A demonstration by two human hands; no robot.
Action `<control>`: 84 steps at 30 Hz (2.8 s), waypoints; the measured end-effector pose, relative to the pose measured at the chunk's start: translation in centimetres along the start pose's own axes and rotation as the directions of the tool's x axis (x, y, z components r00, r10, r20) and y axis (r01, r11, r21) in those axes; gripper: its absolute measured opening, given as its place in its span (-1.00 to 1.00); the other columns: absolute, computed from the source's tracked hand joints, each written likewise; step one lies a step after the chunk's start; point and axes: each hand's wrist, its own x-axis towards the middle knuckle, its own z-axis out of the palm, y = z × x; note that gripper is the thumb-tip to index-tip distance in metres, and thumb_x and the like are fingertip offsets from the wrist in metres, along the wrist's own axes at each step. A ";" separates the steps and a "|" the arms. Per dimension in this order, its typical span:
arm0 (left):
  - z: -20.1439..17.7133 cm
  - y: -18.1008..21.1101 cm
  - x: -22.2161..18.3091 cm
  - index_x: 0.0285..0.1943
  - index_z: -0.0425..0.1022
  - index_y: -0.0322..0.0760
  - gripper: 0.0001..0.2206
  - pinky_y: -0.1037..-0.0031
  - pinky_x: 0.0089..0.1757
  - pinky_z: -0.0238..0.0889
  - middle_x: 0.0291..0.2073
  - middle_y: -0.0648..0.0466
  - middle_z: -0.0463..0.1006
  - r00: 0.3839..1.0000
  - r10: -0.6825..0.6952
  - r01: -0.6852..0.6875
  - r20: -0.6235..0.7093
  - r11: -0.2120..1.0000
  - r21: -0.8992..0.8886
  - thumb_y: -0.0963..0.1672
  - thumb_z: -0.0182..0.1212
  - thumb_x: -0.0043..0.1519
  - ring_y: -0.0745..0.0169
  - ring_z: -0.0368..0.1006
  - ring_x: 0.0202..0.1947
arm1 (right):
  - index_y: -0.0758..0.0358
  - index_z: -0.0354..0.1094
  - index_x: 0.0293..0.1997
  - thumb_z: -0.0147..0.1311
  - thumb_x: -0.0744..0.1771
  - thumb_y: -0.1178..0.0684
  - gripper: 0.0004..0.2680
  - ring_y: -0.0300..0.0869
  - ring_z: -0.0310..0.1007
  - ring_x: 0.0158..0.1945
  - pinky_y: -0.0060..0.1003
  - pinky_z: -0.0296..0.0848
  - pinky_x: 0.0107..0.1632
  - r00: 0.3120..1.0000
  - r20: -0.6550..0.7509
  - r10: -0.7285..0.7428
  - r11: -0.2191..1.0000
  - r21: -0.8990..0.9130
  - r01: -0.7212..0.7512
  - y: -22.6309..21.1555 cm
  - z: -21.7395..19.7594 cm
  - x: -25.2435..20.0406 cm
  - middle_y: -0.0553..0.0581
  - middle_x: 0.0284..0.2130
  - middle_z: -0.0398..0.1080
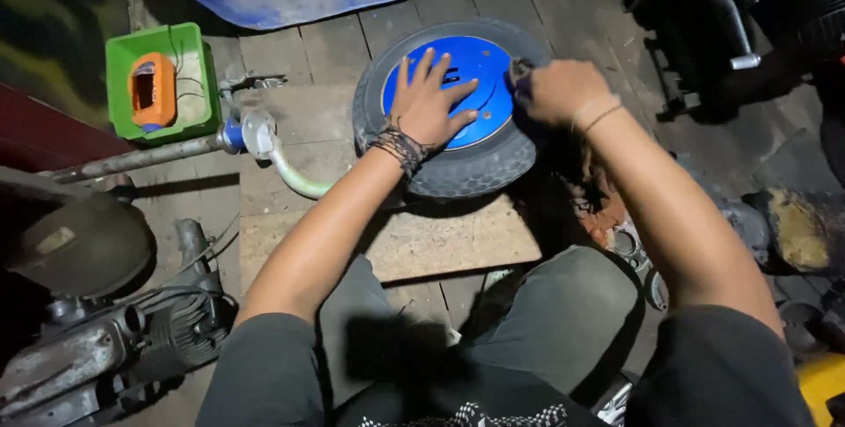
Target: The person is cleaning a blue wheel cover and a small tire using a cloth in a workshop environment.
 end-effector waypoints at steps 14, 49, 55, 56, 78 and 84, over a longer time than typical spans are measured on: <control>-0.7 -8.9 -2.3 0.27 0.53 0.29 -0.45 -0.39 0.31 -0.27 0.49 -0.16 0.14 0.992 -0.046 0.037 0.117 0.996 0.079 0.21 0.38 0.09 -0.35 -0.09 0.52 | 0.25 0.62 -0.11 0.00 0.34 -0.22 -0.65 0.30 0.61 -0.05 0.19 0.53 -0.01 1.000 -0.009 0.018 0.991 0.133 -0.017 -2.1 -5.3 -4.2 0.38 -0.22 0.61; 1.4 -2.0 0.2 0.43 0.35 0.08 -0.34 -0.33 0.26 -0.14 0.36 -0.10 0.27 0.994 -0.100 0.099 -0.036 0.995 -0.026 0.22 0.31 0.16 -0.25 0.05 0.45 | 0.15 0.61 -0.08 -0.01 0.34 -0.26 -0.66 0.23 0.60 -0.03 0.14 0.53 0.02 0.998 -0.056 -0.009 0.979 0.202 0.020 -4.0 -4.3 -3.1 0.33 -0.20 0.60; 0.7 -2.6 0.0 0.45 0.31 0.00 -0.05 -0.32 0.32 -0.32 0.40 -0.22 0.20 0.991 -0.127 0.127 0.037 0.992 0.017 0.40 0.22 -0.06 -0.36 0.02 0.47 | 0.15 0.60 -0.06 -0.06 0.36 -0.28 -0.64 0.26 0.58 0.01 0.18 0.50 0.03 0.999 -0.024 0.030 0.976 0.216 -0.024 -3.7 -6.1 -4.8 0.36 -0.19 0.60; -0.1 -3.6 -0.3 0.44 0.34 -0.02 0.11 -0.27 0.34 -0.37 0.40 -0.23 0.21 0.976 -0.209 0.205 0.068 0.977 0.062 0.49 0.20 -0.23 -0.33 0.02 0.47 | 0.20 0.61 -0.08 -0.05 0.36 -0.27 -0.63 0.28 0.58 0.02 0.17 0.50 0.04 0.998 -0.006 0.060 0.966 0.254 -0.057 -3.4 -6.6 -5.2 0.40 -0.17 0.60; 1.3 -2.1 -0.5 0.55 0.15 0.09 0.14 -0.34 0.34 -0.32 0.47 -0.20 0.12 0.978 -0.194 0.203 0.077 0.969 -0.138 0.48 0.21 -0.21 -0.33 -0.05 0.52 | 0.08 0.59 -0.04 0.03 0.33 -0.13 -0.75 0.28 0.56 0.05 0.20 0.52 0.07 0.974 0.029 -0.225 0.944 0.256 0.210 -5.6 -7.5 -6.1 0.34 -0.16 0.60; -2.2 -8.6 -2.4 0.58 0.13 0.01 0.30 -0.28 0.36 -0.61 0.50 -0.24 0.08 0.895 -0.432 0.418 0.108 0.899 0.130 0.51 0.23 -0.37 -0.25 -0.14 0.55 | 0.18 0.60 -0.02 0.02 0.34 -0.27 -0.64 0.25 0.56 0.09 0.16 0.51 0.10 0.994 0.110 0.006 0.967 0.252 -0.033 -2.4 -7.1 -6.5 0.38 -0.12 0.61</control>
